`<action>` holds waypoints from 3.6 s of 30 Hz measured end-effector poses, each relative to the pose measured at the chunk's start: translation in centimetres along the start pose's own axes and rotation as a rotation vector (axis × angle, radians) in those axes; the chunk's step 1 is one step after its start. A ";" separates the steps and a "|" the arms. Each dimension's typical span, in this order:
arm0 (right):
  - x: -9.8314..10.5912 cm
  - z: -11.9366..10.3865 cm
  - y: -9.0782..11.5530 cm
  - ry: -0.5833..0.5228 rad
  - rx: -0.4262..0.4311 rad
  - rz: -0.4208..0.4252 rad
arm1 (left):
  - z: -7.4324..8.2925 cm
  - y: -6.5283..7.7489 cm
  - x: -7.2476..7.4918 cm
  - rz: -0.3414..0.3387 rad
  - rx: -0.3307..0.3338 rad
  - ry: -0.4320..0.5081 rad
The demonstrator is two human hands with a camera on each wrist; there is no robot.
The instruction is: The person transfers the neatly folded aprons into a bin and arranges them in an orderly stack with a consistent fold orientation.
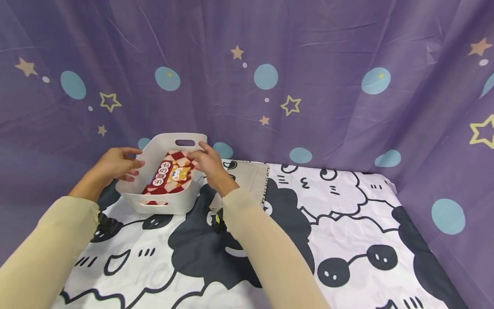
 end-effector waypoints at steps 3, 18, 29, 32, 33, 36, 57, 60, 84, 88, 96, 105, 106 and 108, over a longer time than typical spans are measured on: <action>0.5 0.0 0.0 -0.011 -0.001 0.025 | 0.1 -0.1 -0.2 -0.015 0.005 0.008; 1.9 -0.1 0.6 0.020 0.021 0.001 | -0.6 -0.6 -1.6 -0.093 0.019 0.114; 3.1 -0.6 1.3 0.070 0.057 -0.017 | 0.2 -0.6 -2.8 -0.123 0.014 0.095; 3.7 -0.7 1.6 0.090 0.066 -0.021 | 0.5 -0.7 -3.0 -0.126 0.010 0.100; 3.9 -0.7 1.7 0.097 0.069 -0.018 | 0.5 -0.8 -3.1 -0.126 0.009 0.102; 4.9 -0.8 2.1 0.121 0.071 0.007 | 0.7 -1.1 -3.4 -0.133 0.008 0.102; 10.5 0.1 4.9 0.283 0.074 0.098 | 2.5 -2.5 -6.0 -0.125 -0.047 0.086; 11.5 0.3 5.3 0.288 0.072 0.117 | 2.9 -2.6 -6.4 -0.120 -0.050 0.084; 17.3 1.4 9.0 0.424 0.094 0.146 | 7.3 -1.9 -8.6 -0.023 -0.233 0.086; 18.7 1.5 9.7 0.454 0.101 0.173 | 8.0 -1.6 -9.4 -0.051 -0.245 0.129; 20.0 1.0 10.8 0.447 0.099 0.223 | 9.6 -1.0 -10.6 -0.043 -0.265 0.155; 20.9 1.3 11.3 0.444 0.077 0.229 | 11.8 -1.1 -13.4 -0.078 -0.352 0.136; 20.9 1.3 11.3 0.445 0.075 0.230 | 12.0 -1.0 -13.6 -0.083 -0.356 0.146; 20.8 1.3 11.3 0.447 0.074 0.231 | 12.1 -1.1 -14.1 -0.094 -0.364 0.174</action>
Point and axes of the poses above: each hand's wrist, its own y-axis away from the middle knuckle, its own x-axis out of the back of the hand, z = x × y, the point moved 8 cm from there along -y, towards the middle knuckle, and after that the axes turned 13 degrees about -z, right-handed, at the moved point
